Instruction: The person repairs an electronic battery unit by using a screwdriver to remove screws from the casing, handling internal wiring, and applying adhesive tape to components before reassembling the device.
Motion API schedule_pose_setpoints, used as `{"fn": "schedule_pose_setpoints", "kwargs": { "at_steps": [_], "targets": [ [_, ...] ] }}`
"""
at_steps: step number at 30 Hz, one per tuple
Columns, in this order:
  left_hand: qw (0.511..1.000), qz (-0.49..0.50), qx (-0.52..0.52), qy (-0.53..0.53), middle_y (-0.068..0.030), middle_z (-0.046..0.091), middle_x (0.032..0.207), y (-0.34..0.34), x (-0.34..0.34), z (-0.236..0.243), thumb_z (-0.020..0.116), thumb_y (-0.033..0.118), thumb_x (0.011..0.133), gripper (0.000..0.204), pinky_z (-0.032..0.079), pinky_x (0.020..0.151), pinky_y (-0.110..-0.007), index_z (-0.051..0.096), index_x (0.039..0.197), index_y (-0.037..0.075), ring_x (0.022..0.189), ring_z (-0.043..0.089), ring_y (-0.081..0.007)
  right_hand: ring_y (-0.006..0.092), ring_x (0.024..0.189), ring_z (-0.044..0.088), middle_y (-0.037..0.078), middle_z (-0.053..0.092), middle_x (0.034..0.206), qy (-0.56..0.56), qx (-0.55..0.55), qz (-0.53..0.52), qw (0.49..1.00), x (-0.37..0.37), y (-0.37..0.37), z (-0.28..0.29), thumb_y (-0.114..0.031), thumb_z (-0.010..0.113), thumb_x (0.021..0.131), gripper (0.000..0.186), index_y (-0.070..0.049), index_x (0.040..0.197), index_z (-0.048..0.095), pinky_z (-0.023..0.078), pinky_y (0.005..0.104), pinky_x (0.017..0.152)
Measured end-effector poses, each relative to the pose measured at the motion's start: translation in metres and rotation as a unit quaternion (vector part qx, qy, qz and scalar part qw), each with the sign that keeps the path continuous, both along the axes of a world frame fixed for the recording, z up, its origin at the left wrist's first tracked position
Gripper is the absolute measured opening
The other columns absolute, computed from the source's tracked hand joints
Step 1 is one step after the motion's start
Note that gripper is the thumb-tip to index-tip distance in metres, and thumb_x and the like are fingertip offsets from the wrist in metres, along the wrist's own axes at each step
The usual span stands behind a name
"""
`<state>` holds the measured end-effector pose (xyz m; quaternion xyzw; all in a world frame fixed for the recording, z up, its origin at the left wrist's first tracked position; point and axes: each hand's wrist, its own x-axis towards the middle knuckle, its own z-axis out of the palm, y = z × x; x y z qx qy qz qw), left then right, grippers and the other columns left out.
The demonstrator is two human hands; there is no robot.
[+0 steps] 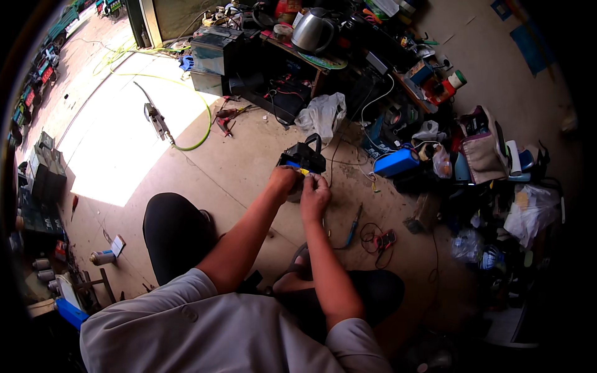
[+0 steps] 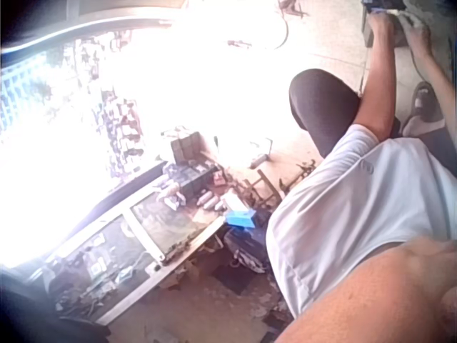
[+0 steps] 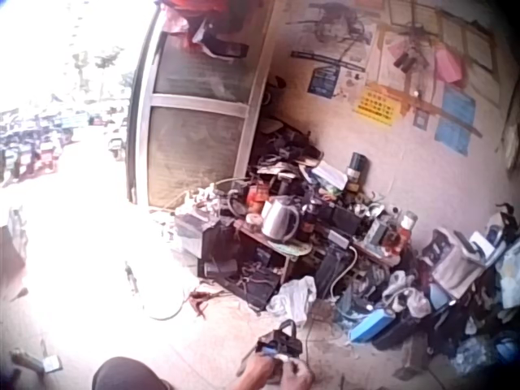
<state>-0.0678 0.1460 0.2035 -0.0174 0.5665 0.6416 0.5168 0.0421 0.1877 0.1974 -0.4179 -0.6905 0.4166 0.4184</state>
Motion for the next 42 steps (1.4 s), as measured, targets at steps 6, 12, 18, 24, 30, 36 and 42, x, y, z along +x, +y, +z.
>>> {"fn": "schedule_pose_setpoints", "kwargs": {
  "at_steps": [6, 12, 18, 24, 30, 36, 42],
  "targets": [
    [1.0, -0.01, -0.016, 0.018, -0.0078, 0.066, 0.074, -0.002, 0.001, 0.008, 0.064, 0.015, 0.1, 0.013, 0.04, 0.044, -0.032, 0.069, 0.094, 0.004, 0.052, 0.058, -0.0171, 0.0088, 0.065, 0.058, 0.003, 0.07, 0.078, 0.023, -0.13, 0.008, 0.991, -0.003, 0.008, 0.018, -0.021, 0.067, 0.101, 0.024, 0.001, 0.105, 0.074, 0.049, 0.0274, 0.062],
    [0.999, 0.032, -0.024, 0.023, -0.0057, 0.067, 0.076, 0.001, 0.006, 0.006, 0.068, 0.011, 0.097, 0.004, 0.04, 0.044, -0.031, 0.068, 0.098, 0.007, 0.053, 0.059, -0.0158, 0.0063, 0.063, 0.058, 0.0, 0.069, 0.079, 0.057, -0.243, 0.025, 0.968, -0.006, 0.01, 0.034, -0.021, 0.067, 0.1, 0.02, -0.003, 0.105, 0.074, 0.042, 0.0231, 0.054],
    [0.994, 0.051, -0.035, 0.086, -0.0053, 0.069, 0.079, 0.007, 0.011, -0.003, 0.07, 0.009, 0.094, 0.008, 0.042, 0.046, -0.03, 0.069, 0.101, 0.005, 0.055, 0.06, -0.0143, 0.0054, 0.062, 0.059, -0.001, 0.068, 0.079, 0.125, -0.321, 0.014, 0.939, -0.001, 0.014, 0.035, -0.022, 0.069, 0.098, 0.017, -0.005, 0.1, 0.073, 0.038, 0.0221, 0.05],
    [0.993, 0.056, 0.04, 0.091, -0.0055, 0.071, 0.083, 0.0, 0.02, 0.001, 0.071, 0.008, 0.094, 0.013, 0.046, 0.051, -0.028, 0.07, 0.106, 0.003, 0.06, 0.061, -0.0122, 0.0044, 0.067, 0.061, -0.002, 0.069, 0.084, 0.077, -0.31, 0.035, 0.947, -0.001, 0.017, 0.039, -0.021, 0.069, 0.099, 0.018, -0.005, 0.105, 0.073, 0.038, 0.0213, 0.048],
    [0.993, 0.017, 0.049, 0.103, -0.0048, 0.07, 0.085, -0.013, 0.01, -0.005, 0.072, 0.01, 0.095, 0.027, 0.05, 0.058, -0.028, 0.067, 0.12, -0.001, 0.068, 0.063, -0.011, 0.0301, 0.08, 0.075, 0.017, 0.077, 0.091, -0.244, 0.091, 0.119, 0.958, -0.012, 0.007, 0.049, -0.027, 0.061, 0.103, 0.028, -0.004, 0.115, 0.073, 0.058, 0.0422, 0.072],
    [0.986, 0.063, 0.035, 0.153, -0.0062, 0.071, 0.086, -0.014, 0.02, 0.008, 0.072, 0.008, 0.095, 0.05, 0.051, 0.057, -0.029, 0.054, 0.14, -0.003, 0.068, 0.064, -0.0121, 0.029, 0.076, 0.072, 0.02, 0.078, 0.108, -0.153, 0.021, 0.145, 0.977, -0.01, 0.032, 0.029, -0.025, 0.053, 0.107, 0.037, 0.001, 0.132, 0.064, 0.058, 0.0393, 0.071],
    [0.971, 0.133, 0.091, 0.176, -0.0097, 0.072, 0.088, -0.015, 0.039, 0.003, 0.072, 0.006, 0.094, 0.053, 0.054, 0.057, -0.032, 0.052, 0.143, 0.0, 0.071, 0.07, -0.0156, 0.0088, 0.061, 0.059, 0.013, 0.077, 0.106, 0.018, -0.208, 0.084, 0.974, 0.005, 0.037, 0.05, -0.015, 0.056, 0.107, 0.037, 0.008, 0.135, 0.06, 0.051, 0.0247, 0.057]
  ]
}}
